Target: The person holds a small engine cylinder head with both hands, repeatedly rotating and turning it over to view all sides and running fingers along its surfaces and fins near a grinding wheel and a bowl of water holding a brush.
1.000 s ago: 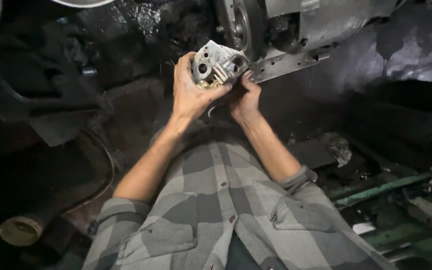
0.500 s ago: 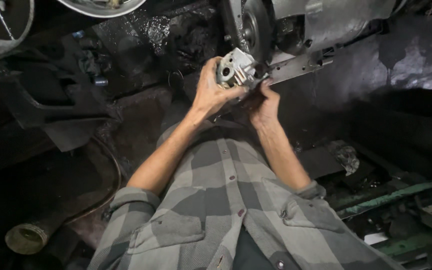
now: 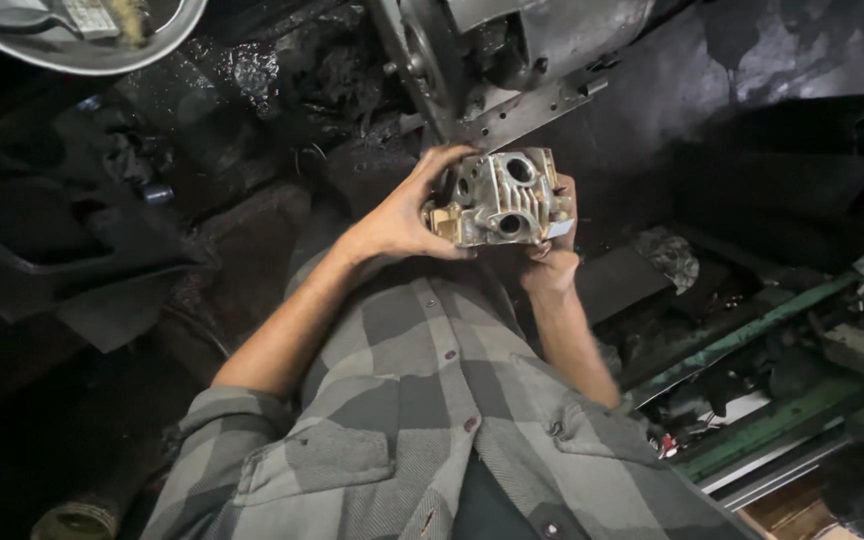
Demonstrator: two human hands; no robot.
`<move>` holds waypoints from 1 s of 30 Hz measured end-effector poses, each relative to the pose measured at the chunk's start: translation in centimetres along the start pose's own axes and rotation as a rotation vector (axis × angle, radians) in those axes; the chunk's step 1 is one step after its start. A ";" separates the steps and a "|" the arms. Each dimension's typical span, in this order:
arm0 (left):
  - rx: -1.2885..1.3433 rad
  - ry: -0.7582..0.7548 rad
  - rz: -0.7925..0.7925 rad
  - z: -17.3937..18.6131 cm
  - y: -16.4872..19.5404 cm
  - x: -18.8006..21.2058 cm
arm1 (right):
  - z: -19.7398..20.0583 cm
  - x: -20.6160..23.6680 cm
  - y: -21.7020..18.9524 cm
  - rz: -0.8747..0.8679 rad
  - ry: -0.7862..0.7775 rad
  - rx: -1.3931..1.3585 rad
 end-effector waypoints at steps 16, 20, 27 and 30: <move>0.100 0.394 0.240 -0.3 -0.4 -1.2 | -1.8 -6.9 2.3 -0.101 0.152 -0.033; 0.033 0.408 0.320 0.0 0.4 -1.5 | -3.2 -6.5 1.5 -0.190 0.220 0.081; 0.190 0.373 0.190 -0.3 -0.1 -1.3 | -1.8 -6.8 1.5 -0.042 0.105 0.148; 0.201 0.339 0.137 -0.2 -0.3 -0.7 | -0.8 -6.6 1.4 -0.085 0.064 0.032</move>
Point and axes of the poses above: each hand's wrist, its own x-axis away from the middle knuckle, its own z-axis out of the back of the hand, y = z × x, the point moved 1 cm from there along -x, towards the middle knuckle, and after that the axes turned 10 degrees about y, right-handed, at the moved point
